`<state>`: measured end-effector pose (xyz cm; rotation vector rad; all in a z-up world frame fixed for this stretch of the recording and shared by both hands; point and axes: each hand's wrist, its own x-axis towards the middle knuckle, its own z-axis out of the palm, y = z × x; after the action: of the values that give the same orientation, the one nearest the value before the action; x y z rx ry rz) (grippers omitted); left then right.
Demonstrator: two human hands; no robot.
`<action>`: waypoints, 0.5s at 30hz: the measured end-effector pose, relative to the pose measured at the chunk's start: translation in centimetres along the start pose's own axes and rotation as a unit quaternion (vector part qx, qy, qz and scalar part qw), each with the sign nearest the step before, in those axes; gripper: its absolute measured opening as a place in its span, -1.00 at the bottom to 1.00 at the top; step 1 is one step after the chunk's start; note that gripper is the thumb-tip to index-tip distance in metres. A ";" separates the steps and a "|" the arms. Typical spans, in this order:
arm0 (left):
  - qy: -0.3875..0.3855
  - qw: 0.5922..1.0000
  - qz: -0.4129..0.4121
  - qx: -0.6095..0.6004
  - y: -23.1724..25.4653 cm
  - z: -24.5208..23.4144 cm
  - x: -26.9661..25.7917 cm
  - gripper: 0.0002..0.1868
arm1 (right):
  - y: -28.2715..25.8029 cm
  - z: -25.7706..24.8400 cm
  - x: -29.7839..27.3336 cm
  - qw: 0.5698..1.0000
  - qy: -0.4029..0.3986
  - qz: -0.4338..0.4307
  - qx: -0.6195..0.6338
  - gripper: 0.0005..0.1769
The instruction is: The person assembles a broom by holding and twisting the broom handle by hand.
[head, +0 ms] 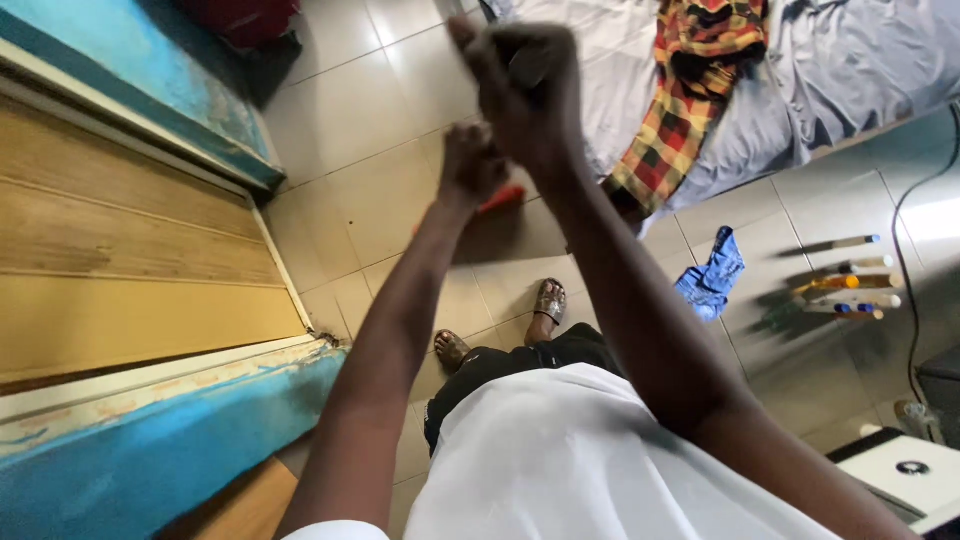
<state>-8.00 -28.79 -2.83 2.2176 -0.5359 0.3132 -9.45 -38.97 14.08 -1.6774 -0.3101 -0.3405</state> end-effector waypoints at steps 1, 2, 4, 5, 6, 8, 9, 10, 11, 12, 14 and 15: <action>0.005 1.000 0.015 -0.001 0.7 -0.5 0.3 -0.69 | -0.6 0.0 0.2 0.998 0.020 -0.014 0.050 -0.51; 0.000 1.000 0.001 0.003 1.2 -1.0 0.4 -0.73 | -1.1 0.0 0.4 0.994 0.039 -0.026 0.100 -0.52; -0.010 1.000 -0.027 0.012 2.1 -2.2 0.6 -0.80 | -1.6 0.3 0.8 0.991 0.046 -0.051 0.116 -0.66; -0.002 0.999 -0.004 0.033 2.4 -2.9 0.9 -0.81 | -1.8 0.5 0.9 0.989 0.050 -0.063 0.124 -0.73; 0.005 0.998 0.020 0.055 2.4 -3.6 1.3 -0.81 | -1.8 0.7 1.0 0.987 0.049 -0.068 0.140 -0.74; 0.027 0.994 0.056 0.085 2.1 -4.7 1.8 -0.82 | -1.7 1.0 1.1 0.981 0.050 -0.075 0.172 -0.74; 0.043 0.992 0.069 0.093 1.6 -5.2 2.1 -0.82 | -1.4 1.4 1.1 0.981 0.055 -0.094 0.163 -0.73; 0.059 0.990 0.082 0.099 1.0 -5.4 2.4 -0.82 | -0.9 2.0 1.1 0.980 0.061 -0.114 0.152 -0.71; 0.048 0.990 0.063 0.119 0.2 -5.8 2.6 -0.78 | -0.3 2.5 1.1 0.979 0.067 -0.133 0.140 -0.69; 0.036 0.989 0.046 0.138 -0.8 -6.2 2.6 -0.74 | 0.6 2.8 0.9 0.985 0.045 -0.140 0.089 -0.68; 0.028 0.987 -0.007 0.158 -2.8 -6.7 2.1 -0.73 | 3.1 3.7 0.3 0.988 0.001 -0.154 -0.014 -0.67; 0.031 0.986 -0.043 0.159 -3.7 -6.8 1.7 -0.73 | 4.7 4.4 -0.4 0.988 -0.021 -0.152 -0.024 -0.67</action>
<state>-5.10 -21.86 -0.24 2.5202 -0.3751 0.4469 -7.75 -35.19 9.09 -1.6867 -0.5965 -0.5427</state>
